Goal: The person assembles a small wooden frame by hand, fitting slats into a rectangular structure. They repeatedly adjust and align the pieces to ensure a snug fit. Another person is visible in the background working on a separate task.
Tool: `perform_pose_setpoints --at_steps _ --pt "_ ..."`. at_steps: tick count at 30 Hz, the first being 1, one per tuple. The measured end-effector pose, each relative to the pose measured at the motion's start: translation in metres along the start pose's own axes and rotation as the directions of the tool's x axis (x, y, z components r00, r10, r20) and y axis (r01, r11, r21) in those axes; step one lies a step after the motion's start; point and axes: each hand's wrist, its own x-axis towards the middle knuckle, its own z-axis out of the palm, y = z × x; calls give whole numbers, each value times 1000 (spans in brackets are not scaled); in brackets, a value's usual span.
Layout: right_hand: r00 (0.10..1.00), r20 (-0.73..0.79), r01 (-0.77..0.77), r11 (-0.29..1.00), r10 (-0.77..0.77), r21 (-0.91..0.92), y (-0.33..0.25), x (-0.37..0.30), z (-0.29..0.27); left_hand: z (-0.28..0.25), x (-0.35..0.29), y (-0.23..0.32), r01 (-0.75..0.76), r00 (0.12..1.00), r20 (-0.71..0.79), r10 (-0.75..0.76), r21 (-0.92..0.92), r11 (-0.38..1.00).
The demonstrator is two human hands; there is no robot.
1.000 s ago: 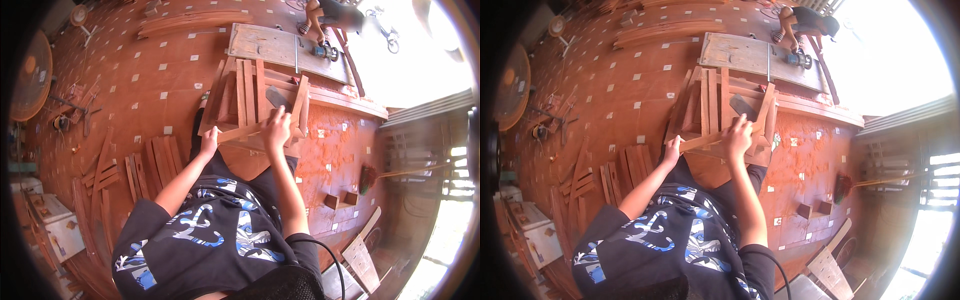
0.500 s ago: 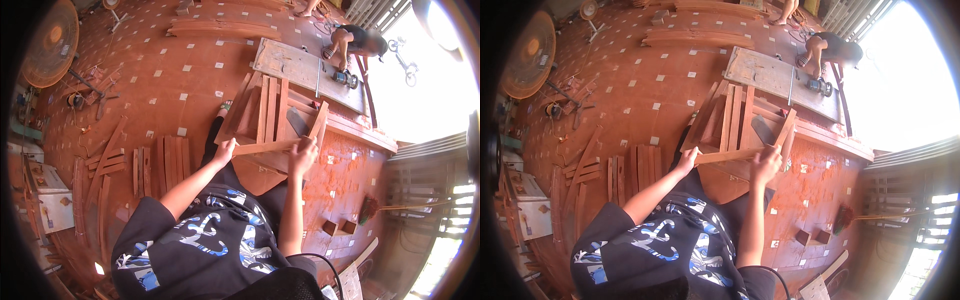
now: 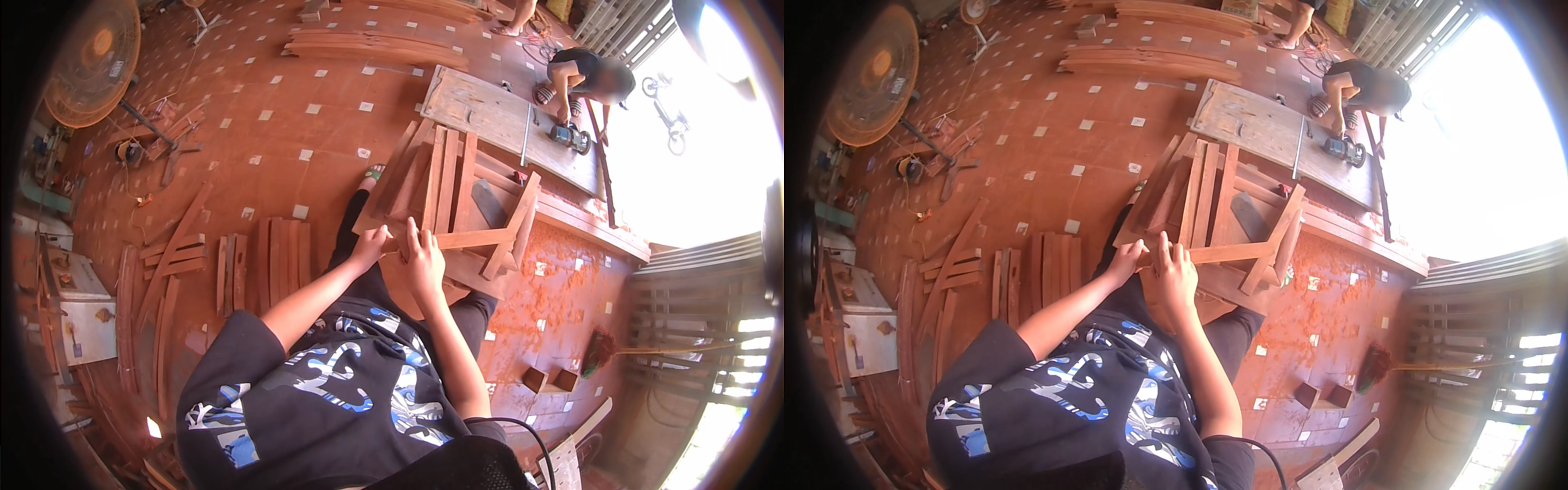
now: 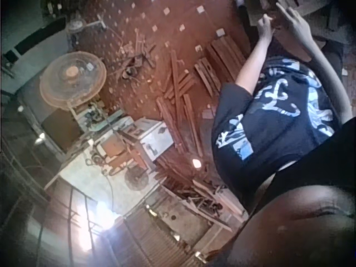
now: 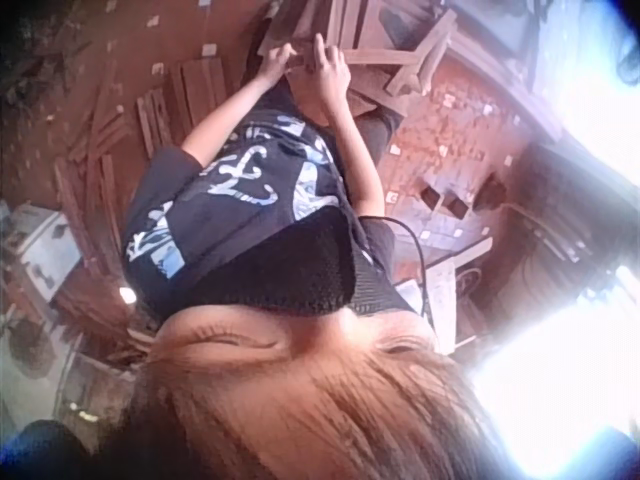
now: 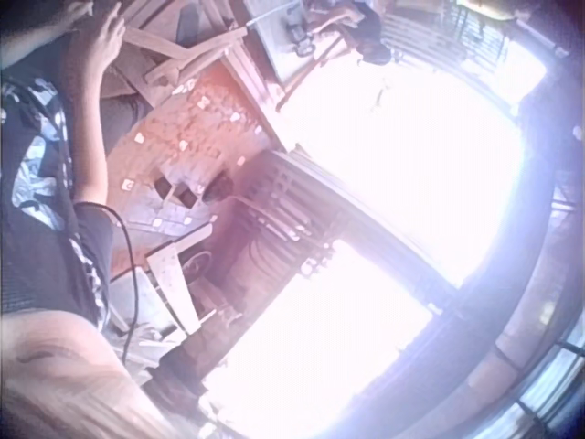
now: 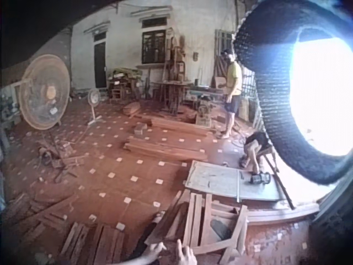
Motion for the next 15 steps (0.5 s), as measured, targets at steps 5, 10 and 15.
perform_pose_setpoints --at_steps 5,10,15 --pt "986 -91 -150 985 142 -80 29 14 -16 -6 7 -20 -72 997 -36 71 -9 997" --pt "836 -240 -539 820 494 -191 124 27 -56 -4 0 -6 -89 996 -26 89 -11 996" --pt "797 -382 -562 806 467 -187 158 30 -61 0 6 2 -77 996 -40 76 -35 996"
